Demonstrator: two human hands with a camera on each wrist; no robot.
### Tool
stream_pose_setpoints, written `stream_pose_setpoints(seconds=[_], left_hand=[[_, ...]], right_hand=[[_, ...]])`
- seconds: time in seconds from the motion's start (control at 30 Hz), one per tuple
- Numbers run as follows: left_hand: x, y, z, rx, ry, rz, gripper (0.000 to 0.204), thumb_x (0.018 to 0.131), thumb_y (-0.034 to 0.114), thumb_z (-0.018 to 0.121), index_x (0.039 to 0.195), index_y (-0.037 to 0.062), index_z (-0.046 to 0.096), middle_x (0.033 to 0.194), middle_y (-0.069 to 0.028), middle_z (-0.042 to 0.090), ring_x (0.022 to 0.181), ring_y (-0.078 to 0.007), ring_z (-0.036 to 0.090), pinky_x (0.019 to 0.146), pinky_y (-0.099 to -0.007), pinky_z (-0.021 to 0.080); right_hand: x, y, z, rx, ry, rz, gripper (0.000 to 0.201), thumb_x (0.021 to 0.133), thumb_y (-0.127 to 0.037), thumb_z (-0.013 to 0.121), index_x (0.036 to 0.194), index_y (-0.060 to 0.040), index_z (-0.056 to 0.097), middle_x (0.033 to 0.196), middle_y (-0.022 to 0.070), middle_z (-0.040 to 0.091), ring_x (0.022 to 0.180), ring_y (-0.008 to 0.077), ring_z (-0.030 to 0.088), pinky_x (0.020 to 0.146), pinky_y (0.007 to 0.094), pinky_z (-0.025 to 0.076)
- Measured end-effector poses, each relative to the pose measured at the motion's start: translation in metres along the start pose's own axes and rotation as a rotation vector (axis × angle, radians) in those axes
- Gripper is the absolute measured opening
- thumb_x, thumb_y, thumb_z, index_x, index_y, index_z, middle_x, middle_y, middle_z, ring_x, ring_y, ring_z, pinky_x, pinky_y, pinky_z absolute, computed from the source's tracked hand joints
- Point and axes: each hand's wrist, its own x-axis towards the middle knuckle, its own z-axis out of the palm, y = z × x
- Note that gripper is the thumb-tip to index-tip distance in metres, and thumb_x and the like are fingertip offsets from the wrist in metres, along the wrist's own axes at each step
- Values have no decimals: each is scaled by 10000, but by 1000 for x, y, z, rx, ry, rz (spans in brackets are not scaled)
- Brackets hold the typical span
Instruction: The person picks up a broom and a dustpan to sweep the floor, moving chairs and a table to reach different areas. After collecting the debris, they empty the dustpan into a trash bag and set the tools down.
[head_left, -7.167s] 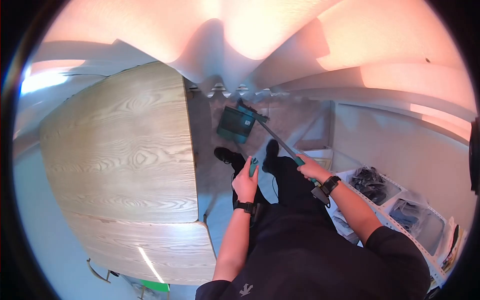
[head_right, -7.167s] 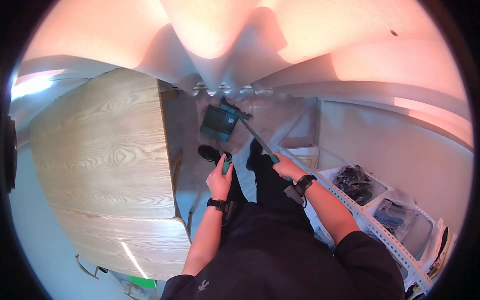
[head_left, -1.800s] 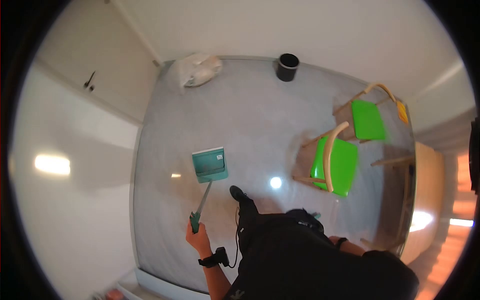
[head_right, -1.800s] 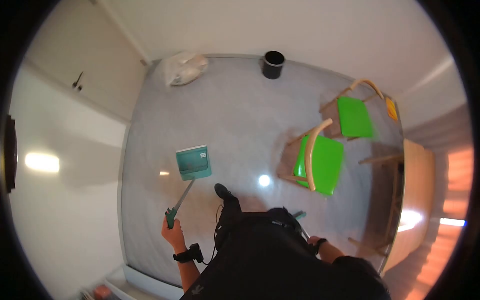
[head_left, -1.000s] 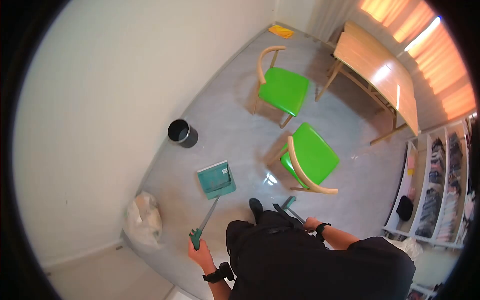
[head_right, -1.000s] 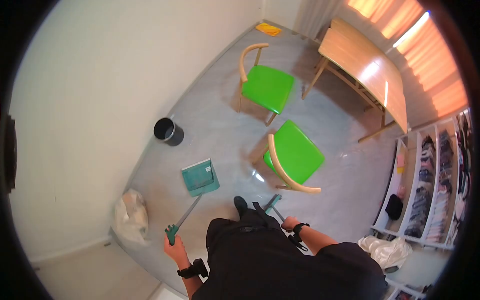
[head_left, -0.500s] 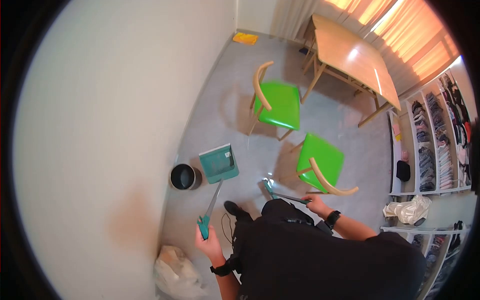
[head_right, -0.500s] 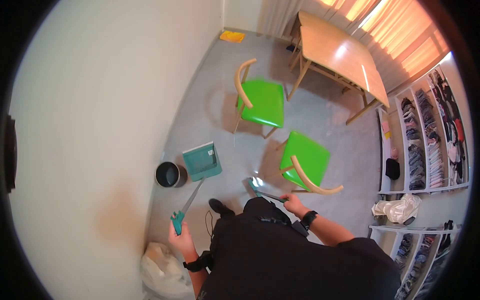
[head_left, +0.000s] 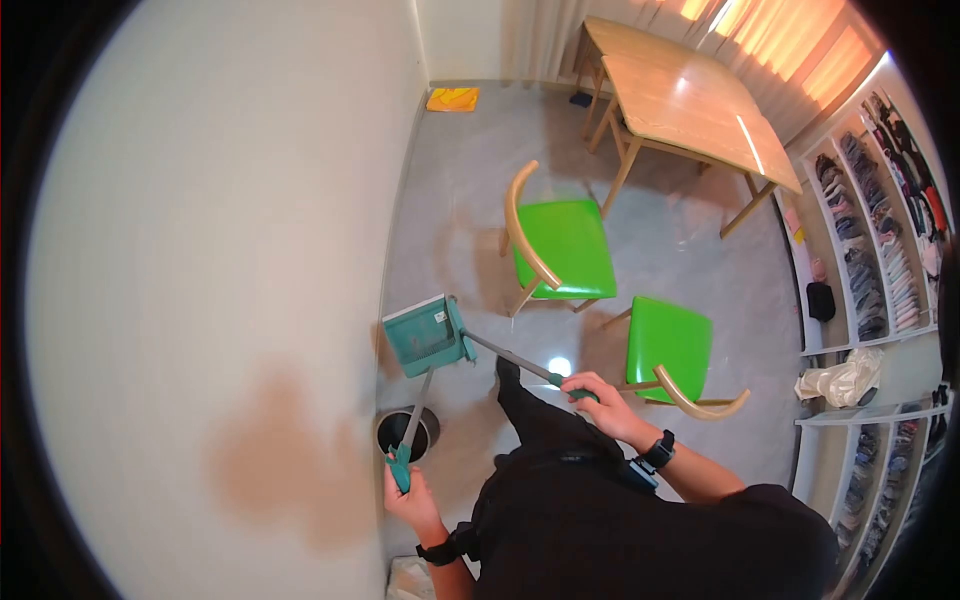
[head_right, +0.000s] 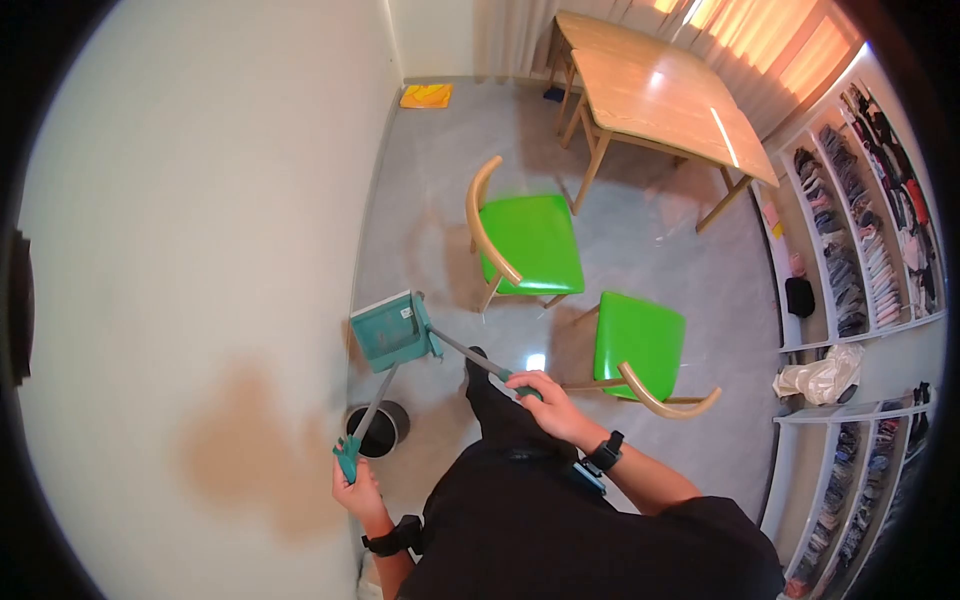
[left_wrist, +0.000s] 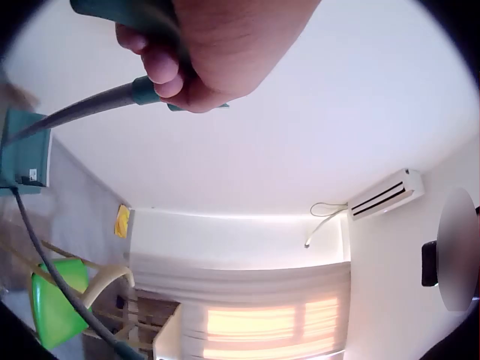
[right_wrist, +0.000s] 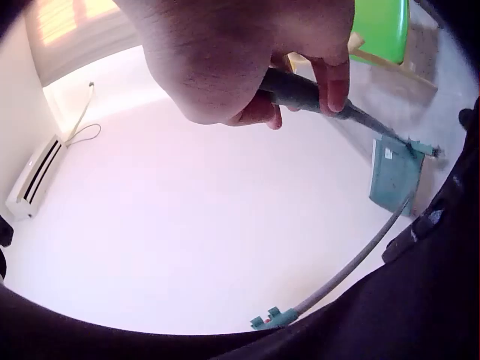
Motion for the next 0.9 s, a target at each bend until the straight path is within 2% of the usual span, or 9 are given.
stream_pose_setpoints(seconds=[0.07, 0.13, 0.23, 0.3, 0.4, 0.47, 0.77, 0.83, 0.9], left_hand=[[30, 15, 24, 19, -8, 8, 460, 836, -20, 595, 1291, 43, 565, 748, 34, 558, 551, -24, 442, 452, -183, 333], [62, 35, 44, 52, 40, 0, 481, 832, -23, 586, 1306, 57, 557, 846, 1, 621, 540, -38, 462, 435, -183, 361], [112, 52, 85, 98, 42, -23, 472, 831, -18, 585, 1298, 51, 561, 834, -5, 618, 542, -40, 464, 439, -181, 364], [138, 61, 108, 106, 31, 12, 447, 836, 0, 601, 1280, 28, 565, 784, -6, 597, 557, -41, 478, 453, -180, 366], [179, 80, 140, 145, 40, 45, 442, 833, 4, 594, 1274, 25, 571, 808, -18, 605, 566, -46, 482, 455, -184, 374], [212, 89, 160, 109, 14, 45, 449, 828, 7, 594, 1276, 26, 570, 809, -16, 600, 572, -51, 484, 458, -190, 381], [384, 174, 232, 50, -156, -1, 471, 823, -26, 590, 1290, 32, 566, 777, 10, 585, 535, -31, 449, 455, -191, 373], [419, 185, 245, 68, -171, 13, 473, 823, -37, 588, 1291, 29, 566, 748, 20, 568, 537, -26, 443, 455, -192, 365], [451, 176, 257, 72, -294, 8, 457, 823, -33, 597, 1277, 21, 578, 741, 33, 556, 535, -21, 433, 460, -191, 351]], right_hand=[[49, -13, -4, 13, 12, 0, 320, 843, 39, 468, 1118, -42, 610, 1205, 123, 516, 1164, 229, 491, 959, 324, 451], [94, -27, -6, 30, 32, 13, 257, 845, 12, 486, 1052, -39, 629, 1203, 129, 516, 1152, 253, 494, 972, 331, 425], [161, -7, -10, 13, 0, -36, 216, 853, -11, 488, 1014, -42, 628, 1212, 130, 512, 1134, 246, 501, 960, 331, 425], [196, -7, -3, 87, 12, 18, 187, 849, -24, 489, 979, -45, 622, 1209, 127, 507, 1127, 247, 499, 960, 337, 416], [241, -19, 3, 42, 45, -30, 163, 838, -22, 491, 948, -41, 611, 1196, 124, 504, 1131, 249, 492, 953, 335, 409], [271, -28, 5, -43, 81, -110, 139, 831, -21, 490, 920, -41, 596, 1186, 122, 505, 1132, 256, 487, 941, 333, 406], [428, -93, 10, -20, 225, -44, 81, 832, -3, 501, 859, -45, 565, 1131, 109, 568, 1058, 240, 525, 903, 318, 414], [462, -91, 4, -17, 268, -17, 103, 821, 24, 505, 848, -60, 558, 1135, 97, 581, 1030, 217, 538, 866, 310, 426], [492, -90, -6, 175, 379, 59, 136, 819, 48, 493, 850, -69, 554, 1147, 87, 583, 981, 182, 547, 824, 296, 438]])
